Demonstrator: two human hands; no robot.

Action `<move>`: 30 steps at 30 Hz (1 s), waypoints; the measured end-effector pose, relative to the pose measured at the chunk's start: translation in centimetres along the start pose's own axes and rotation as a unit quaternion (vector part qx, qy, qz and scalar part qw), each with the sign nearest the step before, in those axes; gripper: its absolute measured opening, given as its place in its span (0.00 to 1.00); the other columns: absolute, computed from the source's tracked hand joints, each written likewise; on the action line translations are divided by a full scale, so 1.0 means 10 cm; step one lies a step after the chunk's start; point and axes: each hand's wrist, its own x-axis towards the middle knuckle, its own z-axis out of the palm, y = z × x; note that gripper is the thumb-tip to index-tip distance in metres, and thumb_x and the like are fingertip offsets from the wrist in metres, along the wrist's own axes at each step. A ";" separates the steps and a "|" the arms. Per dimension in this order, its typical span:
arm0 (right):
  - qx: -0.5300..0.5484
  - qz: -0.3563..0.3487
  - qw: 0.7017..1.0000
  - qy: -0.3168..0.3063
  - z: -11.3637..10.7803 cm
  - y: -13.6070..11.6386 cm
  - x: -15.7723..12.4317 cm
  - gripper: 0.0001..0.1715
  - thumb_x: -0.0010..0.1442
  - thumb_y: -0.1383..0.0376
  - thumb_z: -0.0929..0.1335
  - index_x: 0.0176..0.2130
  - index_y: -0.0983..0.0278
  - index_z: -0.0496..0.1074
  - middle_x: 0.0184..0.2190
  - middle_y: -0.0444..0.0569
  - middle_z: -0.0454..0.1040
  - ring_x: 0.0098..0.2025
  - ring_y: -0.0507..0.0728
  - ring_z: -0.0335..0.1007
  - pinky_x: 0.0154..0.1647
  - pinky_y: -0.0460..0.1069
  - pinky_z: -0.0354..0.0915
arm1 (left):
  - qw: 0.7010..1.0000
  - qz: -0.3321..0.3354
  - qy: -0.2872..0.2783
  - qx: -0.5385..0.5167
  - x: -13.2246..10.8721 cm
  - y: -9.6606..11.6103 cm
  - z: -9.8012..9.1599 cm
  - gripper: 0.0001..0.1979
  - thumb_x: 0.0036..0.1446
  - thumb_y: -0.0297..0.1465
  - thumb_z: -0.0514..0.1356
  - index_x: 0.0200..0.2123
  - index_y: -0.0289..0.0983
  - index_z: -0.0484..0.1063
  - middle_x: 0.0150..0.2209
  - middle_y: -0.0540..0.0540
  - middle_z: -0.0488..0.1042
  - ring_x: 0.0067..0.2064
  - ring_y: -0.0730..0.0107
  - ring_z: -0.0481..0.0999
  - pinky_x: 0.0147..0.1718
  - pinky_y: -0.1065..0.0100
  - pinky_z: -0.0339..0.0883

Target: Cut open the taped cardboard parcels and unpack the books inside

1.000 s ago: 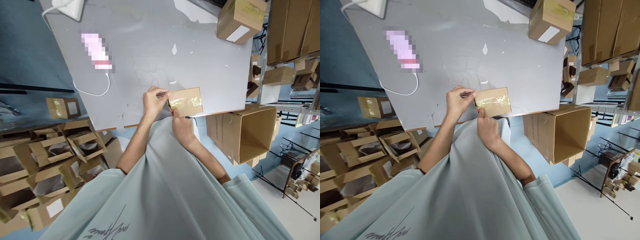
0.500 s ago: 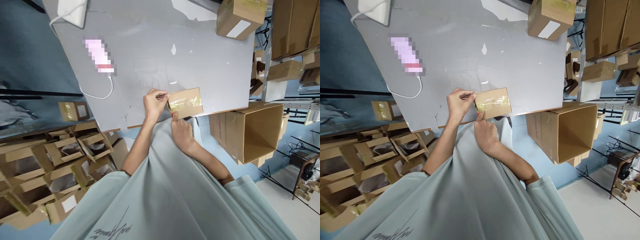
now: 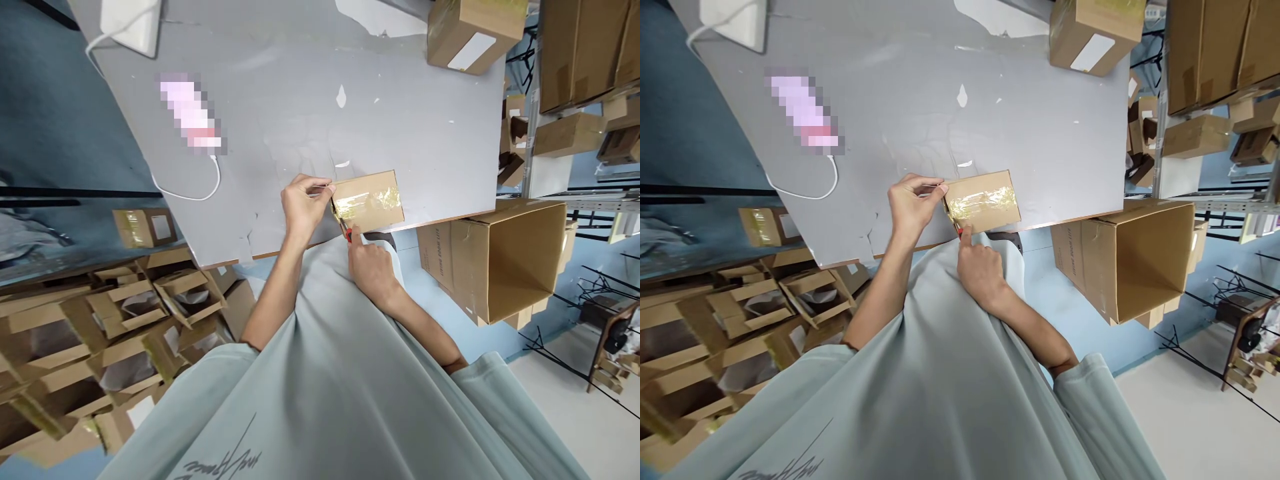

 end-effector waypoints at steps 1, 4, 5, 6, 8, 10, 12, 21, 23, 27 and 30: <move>0.002 0.001 1.000 -0.001 -0.01 0.00 0.00 0.39 0.82 0.68 0.58 0.84 0.74 0.47 0.47 0.65 0.87 0.51 0.64 0.89 0.51 0.53 0.80 | 1.000 0.001 0.000 -0.003 0.00 0.00 0.00 0.06 0.63 0.34 0.71 0.43 0.41 0.87 0.46 0.46 0.84 0.47 0.62 0.87 0.52 0.60 0.84; 0.009 0.008 1.000 -0.002 -0.03 -0.01 -0.01 0.38 0.82 0.68 0.57 0.84 0.74 0.47 0.48 0.67 0.87 0.51 0.65 0.89 0.52 0.54 0.80 | 1.000 0.001 -0.001 0.000 -0.01 -0.01 0.00 0.07 0.63 0.34 0.71 0.43 0.41 0.87 0.45 0.46 0.84 0.47 0.62 0.87 0.52 0.60 0.84; 0.011 0.009 1.000 -0.003 -0.03 -0.01 -0.01 0.38 0.83 0.67 0.57 0.84 0.74 0.47 0.48 0.67 0.87 0.51 0.65 0.89 0.53 0.55 0.80 | 1.000 0.002 -0.002 0.002 -0.01 -0.01 0.00 0.07 0.63 0.34 0.70 0.43 0.41 0.87 0.45 0.46 0.84 0.47 0.62 0.87 0.52 0.61 0.84; 0.012 0.008 1.000 -0.006 -0.04 -0.01 -0.01 0.38 0.83 0.67 0.57 0.84 0.74 0.47 0.48 0.68 0.87 0.52 0.66 0.89 0.53 0.55 0.80 | 1.000 0.002 -0.004 0.003 -0.01 -0.02 -0.01 0.07 0.63 0.34 0.70 0.43 0.41 0.87 0.45 0.46 0.84 0.47 0.62 0.86 0.52 0.61 0.84; 0.014 0.004 1.000 -0.010 -0.06 -0.01 -0.01 0.38 0.83 0.67 0.57 0.84 0.74 0.47 0.49 0.68 0.87 0.52 0.66 0.89 0.54 0.55 0.80 | 1.000 0.005 -0.007 0.001 0.00 -0.02 -0.01 0.07 0.64 0.34 0.70 0.44 0.41 0.87 0.45 0.46 0.84 0.47 0.63 0.86 0.52 0.61 0.84; 0.016 0.002 1.000 -0.012 -0.09 -0.02 -0.01 0.37 0.83 0.67 0.57 0.84 0.73 0.47 0.50 0.67 0.87 0.53 0.66 0.89 0.55 0.55 0.80 | 1.000 0.008 -0.009 -0.007 0.00 -0.03 -0.01 0.07 0.64 0.33 0.71 0.44 0.41 0.87 0.46 0.46 0.84 0.47 0.63 0.86 0.53 0.61 0.83; 0.021 0.005 1.000 -0.013 -0.12 -0.03 -0.01 0.36 0.83 0.68 0.56 0.83 0.72 0.48 0.51 0.67 0.87 0.54 0.65 0.88 0.55 0.55 0.79 | 1.000 0.010 -0.008 -0.013 0.00 -0.03 -0.01 0.06 0.63 0.33 0.71 0.43 0.41 0.87 0.46 0.46 0.84 0.47 0.63 0.86 0.53 0.61 0.83; 0.123 -0.040 0.992 0.001 -0.14 0.04 0.18 0.34 0.85 0.62 0.56 0.82 0.64 0.57 0.60 0.61 0.86 0.60 0.67 0.85 0.61 0.58 0.77 | 0.999 0.012 0.029 -0.009 0.00 -0.04 -0.02 0.06 0.63 0.32 0.70 0.42 0.39 0.86 0.45 0.46 0.84 0.43 0.64 0.87 0.51 0.61 0.83; 0.154 -0.072 0.985 0.013 -0.09 0.10 0.23 0.33 0.85 0.60 0.57 0.82 0.60 0.59 0.64 0.56 0.84 0.62 0.66 0.83 0.64 0.56 0.75 | 1.000 0.013 0.027 -0.007 0.02 -0.05 -0.05 0.06 0.63 0.32 0.70 0.42 0.40 0.86 0.46 0.46 0.84 0.44 0.63 0.87 0.51 0.60 0.83; 0.147 -0.061 0.987 0.015 -0.06 0.14 0.23 0.33 0.86 0.59 0.57 0.83 0.56 0.57 0.64 0.54 0.84 0.62 0.65 0.84 0.63 0.56 0.75 | 1.000 0.005 0.017 0.013 0.04 -0.05 -0.06 0.06 0.63 0.33 0.70 0.43 0.40 0.86 0.45 0.46 0.85 0.44 0.63 0.86 0.48 0.62 0.82; 0.104 -0.027 0.994 -0.006 -0.10 0.12 0.18 0.35 0.86 0.58 0.57 0.85 0.56 0.53 0.60 0.57 0.86 0.59 0.67 0.85 0.61 0.58 0.76 | 0.999 0.002 0.023 0.045 0.01 -0.04 -0.04 0.06 0.62 0.33 0.70 0.42 0.40 0.85 0.46 0.46 0.85 0.43 0.62 0.86 0.45 0.63 0.80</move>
